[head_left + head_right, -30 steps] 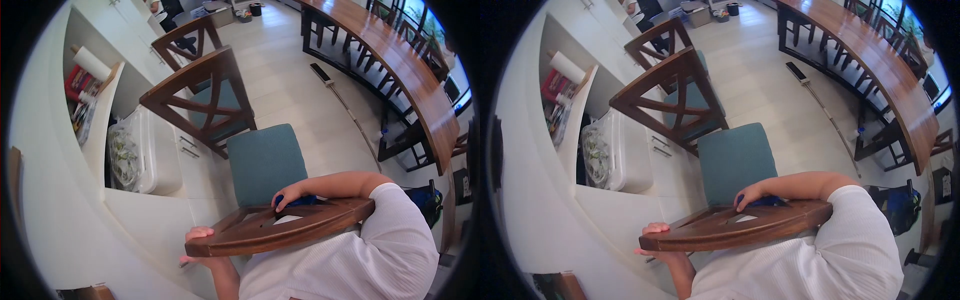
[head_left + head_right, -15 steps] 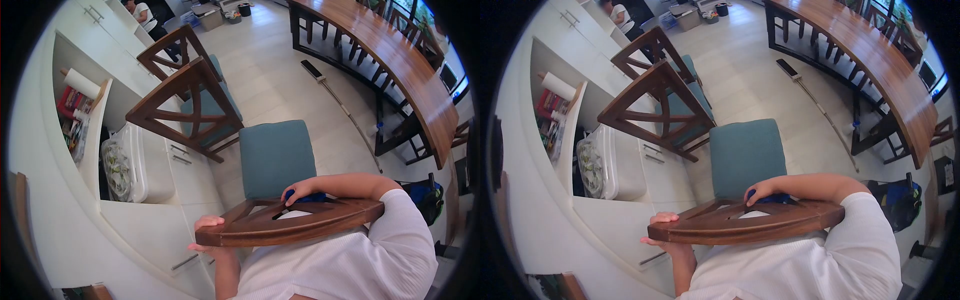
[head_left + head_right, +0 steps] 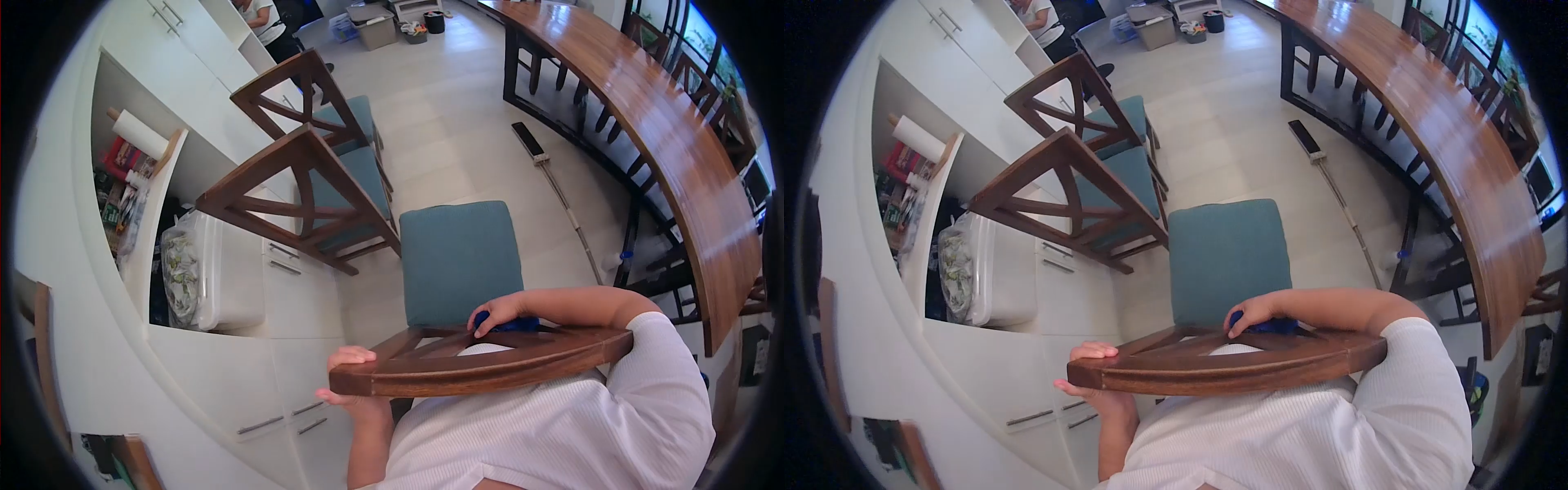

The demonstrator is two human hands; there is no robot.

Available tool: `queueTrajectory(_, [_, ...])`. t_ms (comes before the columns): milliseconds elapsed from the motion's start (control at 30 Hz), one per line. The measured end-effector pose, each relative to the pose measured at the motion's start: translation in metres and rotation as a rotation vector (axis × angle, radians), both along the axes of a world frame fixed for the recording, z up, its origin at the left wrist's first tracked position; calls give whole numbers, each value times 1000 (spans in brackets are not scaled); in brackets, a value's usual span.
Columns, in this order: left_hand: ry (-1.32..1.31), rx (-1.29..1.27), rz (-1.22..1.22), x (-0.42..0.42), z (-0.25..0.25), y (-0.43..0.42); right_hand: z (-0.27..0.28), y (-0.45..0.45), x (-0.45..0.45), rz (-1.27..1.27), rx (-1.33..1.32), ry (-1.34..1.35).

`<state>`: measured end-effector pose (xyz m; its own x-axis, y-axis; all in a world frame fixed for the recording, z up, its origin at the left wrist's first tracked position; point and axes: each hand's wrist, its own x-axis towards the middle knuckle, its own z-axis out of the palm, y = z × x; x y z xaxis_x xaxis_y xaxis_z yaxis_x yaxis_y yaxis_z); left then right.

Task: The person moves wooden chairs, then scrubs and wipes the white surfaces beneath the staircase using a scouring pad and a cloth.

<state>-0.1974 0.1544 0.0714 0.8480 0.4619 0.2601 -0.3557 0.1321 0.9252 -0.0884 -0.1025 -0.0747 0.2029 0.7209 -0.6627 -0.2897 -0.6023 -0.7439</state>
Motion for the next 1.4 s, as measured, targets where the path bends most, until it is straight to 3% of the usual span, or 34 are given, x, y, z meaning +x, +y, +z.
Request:
queueTrajectory(267, [48, -131, 69, 12, -24, -70, -14, -70, 34, 93, -10, -15])
queueTrajectory(467, [94, 72, 141, 18, -8, -116, -15, -104, 40, 73, 20, 23])
queueTrajectory(500, [124, 309, 207, 18, -9, -119, -19, -107, 40, 54, 18, 49])
queueTrajectory(600, [-23, -19, -169, 2, -44, -87, -41, -106, 41, 84, 72, 35])
queueTrajectory(667, [73, 93, -48, 2, -40, -95, -43, -104, 43, 122, 80, 10])
queueTrajectory(733, [76, 137, -40, 3, -35, -97, -27, -102, 47, 185, 77, -77])
queueTrajectory(767, [19, 25, -65, 3, -32, -98, -19, -103, 51, 219, 58, -126])
queueTrajectory(867, [133, 20, 31, 6, -18, -101, 21, -118, 71, 238, 87, -33])
queueTrajectory(933, [77, 14, -155, 7, -17, -79, 38, -131, 87, 101, 110, -51])
queueTrajectory(1000, [-37, 320, -33, 16, 14, -58, 94, -138, 108, 71, -4, -190])
queueTrajectory(1133, [-437, 517, -394, 16, 98, -19, 181, -120, 132, -130, -108, -239])
queueTrajectory(1200, [-603, 376, -788, 1, 112, 4, 212, -93, 134, -164, -135, -337])
queueTrajectory(1267, [-677, 166, -1035, -8, 121, 28, 232, -57, 134, -142, -164, -378])
queueTrajectory(1333, [-757, 105, -1073, -11, 142, 40, 247, -17, 131, -74, -228, -428])
queueTrajectory(1400, [-721, 7, -1124, -25, 132, 64, 247, 23, 132, 1, -244, -442])
